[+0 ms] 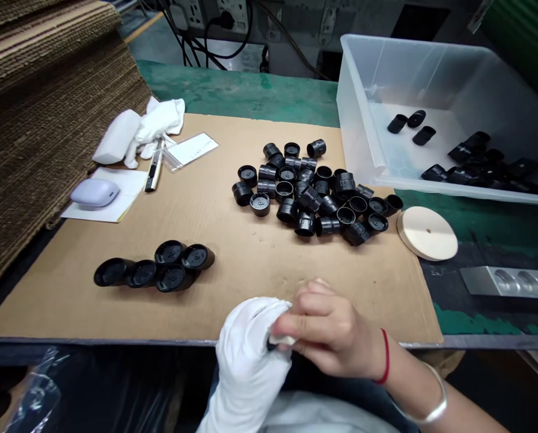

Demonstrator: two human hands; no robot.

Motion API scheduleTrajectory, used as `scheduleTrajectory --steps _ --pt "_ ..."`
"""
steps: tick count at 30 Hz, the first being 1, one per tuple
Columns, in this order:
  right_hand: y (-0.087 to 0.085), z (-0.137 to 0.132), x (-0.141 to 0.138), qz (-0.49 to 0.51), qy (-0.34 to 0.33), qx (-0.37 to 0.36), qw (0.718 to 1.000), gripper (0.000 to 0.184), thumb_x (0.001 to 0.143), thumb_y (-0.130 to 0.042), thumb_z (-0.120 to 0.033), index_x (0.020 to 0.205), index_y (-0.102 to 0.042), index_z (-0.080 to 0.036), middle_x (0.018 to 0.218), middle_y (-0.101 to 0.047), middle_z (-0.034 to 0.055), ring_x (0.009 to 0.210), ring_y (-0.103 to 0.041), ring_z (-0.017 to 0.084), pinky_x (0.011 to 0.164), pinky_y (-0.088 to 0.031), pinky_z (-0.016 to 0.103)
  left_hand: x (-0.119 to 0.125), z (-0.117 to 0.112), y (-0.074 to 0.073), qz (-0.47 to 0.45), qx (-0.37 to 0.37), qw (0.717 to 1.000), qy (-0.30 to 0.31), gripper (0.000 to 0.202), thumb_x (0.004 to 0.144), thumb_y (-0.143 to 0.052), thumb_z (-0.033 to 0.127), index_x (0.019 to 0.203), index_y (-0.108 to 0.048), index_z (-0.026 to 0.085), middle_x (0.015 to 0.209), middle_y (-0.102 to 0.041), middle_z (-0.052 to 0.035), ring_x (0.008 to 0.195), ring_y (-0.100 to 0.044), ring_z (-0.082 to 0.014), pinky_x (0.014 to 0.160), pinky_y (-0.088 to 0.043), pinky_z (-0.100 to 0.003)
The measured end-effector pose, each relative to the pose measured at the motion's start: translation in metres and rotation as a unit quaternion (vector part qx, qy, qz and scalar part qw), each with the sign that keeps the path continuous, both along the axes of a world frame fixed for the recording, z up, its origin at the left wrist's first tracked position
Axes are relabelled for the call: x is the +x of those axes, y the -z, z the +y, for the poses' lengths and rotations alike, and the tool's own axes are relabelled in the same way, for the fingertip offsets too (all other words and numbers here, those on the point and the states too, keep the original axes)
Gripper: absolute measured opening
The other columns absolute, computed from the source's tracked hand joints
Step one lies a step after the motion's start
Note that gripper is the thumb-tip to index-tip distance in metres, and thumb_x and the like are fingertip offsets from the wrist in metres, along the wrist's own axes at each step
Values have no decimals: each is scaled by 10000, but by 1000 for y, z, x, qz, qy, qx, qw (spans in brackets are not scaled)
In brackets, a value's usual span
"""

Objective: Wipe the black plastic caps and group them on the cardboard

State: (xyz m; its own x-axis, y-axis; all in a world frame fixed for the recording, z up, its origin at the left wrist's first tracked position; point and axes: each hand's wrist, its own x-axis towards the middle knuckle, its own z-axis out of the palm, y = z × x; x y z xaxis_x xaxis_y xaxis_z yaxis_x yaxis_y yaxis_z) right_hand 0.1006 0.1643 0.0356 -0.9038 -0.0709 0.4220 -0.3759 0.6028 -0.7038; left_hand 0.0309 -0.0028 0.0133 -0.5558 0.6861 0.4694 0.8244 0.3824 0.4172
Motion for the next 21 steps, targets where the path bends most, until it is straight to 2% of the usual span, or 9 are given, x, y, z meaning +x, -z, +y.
scheduleTrajectory --steps 2,6,10,13,18,21 --pt "2 7 4 2 10 0 1000 154 905 -538 -260 980 -639 -171 711 -576 24 683 -507 146 682 -413 307 1 1 0 -9 10 1000 -11 142 774 -580 175 914 -603 174 844 -689 -45 817 -643 -167 758 -532 -332" --pt "-6 21 24 -32 83 54 995 169 873 -559 -141 1027 -621 -169 728 -579 32 709 -506 159 667 -395 315 2 3 0 -21 31 999 -31 216 722 -621 102 919 -620 191 873 -687 -32 845 -633 -159 802 -518 -324" --pt "-21 -2 25 2 73 44 996 168 863 -559 -128 1018 -612 -166 763 -615 33 709 -507 152 670 -384 315 1 1 3 7 8 1000 -30 141 807 -566 257 927 -600 192 849 -683 -33 816 -636 -167 764 -522 -334" --pt "-15 -18 19 24 58 45 997 173 886 -489 -120 986 -621 -168 757 -625 28 698 -502 146 653 -377 305 1 0 4 32 10 999 -25 188 854 -502 339 924 -591 188 825 -682 -37 793 -638 -170 753 -522 -340" --pt "2 -16 24 22 84 29 996 161 873 -536 -140 1015 -602 -176 711 -581 16 666 -489 142 640 -372 298 3 2 2 -7 29 999 -24 216 735 -662 255 930 -608 180 861 -694 -42 830 -637 -172 778 -522 -329" --pt "0 -21 20 34 65 25 997 152 865 -525 -124 979 -615 -168 716 -597 18 677 -502 144 663 -373 304 3 2 3 12 33 999 -18 168 810 -566 292 918 -608 170 834 -695 -54 814 -638 -177 772 -517 -341"
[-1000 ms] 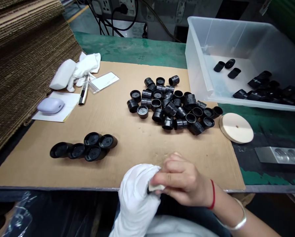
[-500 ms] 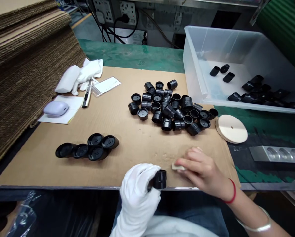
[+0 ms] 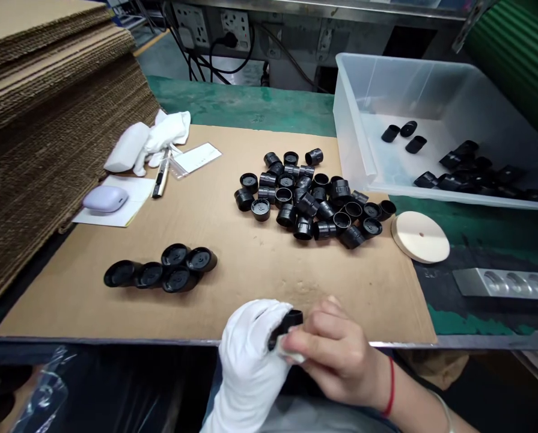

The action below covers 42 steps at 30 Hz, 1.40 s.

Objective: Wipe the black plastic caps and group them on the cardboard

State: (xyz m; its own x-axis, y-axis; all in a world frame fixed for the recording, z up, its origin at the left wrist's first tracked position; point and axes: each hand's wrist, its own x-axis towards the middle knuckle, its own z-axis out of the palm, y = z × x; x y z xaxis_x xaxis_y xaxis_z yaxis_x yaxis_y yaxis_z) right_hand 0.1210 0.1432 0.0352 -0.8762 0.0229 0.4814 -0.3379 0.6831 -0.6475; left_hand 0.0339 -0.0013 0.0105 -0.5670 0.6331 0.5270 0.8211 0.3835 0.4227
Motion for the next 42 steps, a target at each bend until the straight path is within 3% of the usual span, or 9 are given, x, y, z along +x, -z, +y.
scheduleTrajectory --steps 4,9,13,17,21,25,29,34,42 --pt "-1 14 5 -10 10 17 1000 154 857 -544 -136 984 -623 -170 726 -606 21 680 -512 148 660 -365 303 -1 -2 2 -21 9 1000 -2 174 763 -618 237 925 -614 174 852 -694 -45 825 -637 -170 778 -517 -333" --pt "-6 72 40 -212 138 42 967 144 911 -506 -232 950 -641 -199 749 -591 35 721 -538 179 683 -413 326 1 2 -1 -68 9 997 -20 267 697 -612 86 933 -625 210 878 -681 -12 841 -627 -143 792 -515 -319" --pt "-19 58 43 -169 259 53 949 295 915 -476 -294 1179 -558 -190 1074 -592 123 1026 -527 279 874 -418 455 9 11 -12 -49 8 999 -24 223 728 -612 147 938 -615 222 893 -680 -17 899 -620 -173 804 -528 -359" --pt "-31 2 28 -172 119 -160 965 391 944 -414 -319 1328 -414 -241 1190 -599 89 1075 -576 227 878 -497 344 20 10 -29 -35 31 999 23 244 720 -617 210 941 -622 313 874 -684 16 991 -604 -205 853 -547 -403" --pt "-39 -19 28 -225 46 -383 895 354 961 -376 -423 1271 -509 -311 1114 -667 49 983 -650 210 831 -537 321 28 0 -38 -77 20 997 0 200 721 -631 237 910 -624 302 939 -656 -2 1041 -594 -227 829 -571 -404" --pt "-41 -15 38 -197 -15 -462 865 447 929 -433 -481 1355 -422 -349 1268 -582 61 1107 -595 232 909 -499 362 34 -2 -40 -160 -4 987 -2 208 789 -571 189 961 -621 295 1049 -641 -16 951 -646 -198 727 -603 -309" --pt "-35 -10 34 -163 46 -386 907 397 878 -541 -460 1256 -525 -338 1114 -630 66 969 -634 228 786 -543 321 37 0 -37 -262 15 965 -17 321 815 -552 204 1126 -555 281 1118 -634 -46 903 -667 -196 687 -611 -285" --pt "-11 -11 -4 -176 191 -229 938 326 832 -579 -166 1149 -560 -239 1034 -596 65 773 -587 166 700 -531 290 17 -22 -16 -271 85 943 -173 260 786 -601 247 1042 -587 204 976 -678 -58 848 -680 -163 734 -590 -235" --pt "-22 -30 -91 -155 85 -133 975 496 858 -520 -115 1336 -415 -194 1295 -494 99 1009 -584 174 886 -512 319 -3 -47 -17 -399 194 872 -204 227 806 -597 268 1020 -608 195 906 -721 -44 778 -693 -137 692 -587 -185"
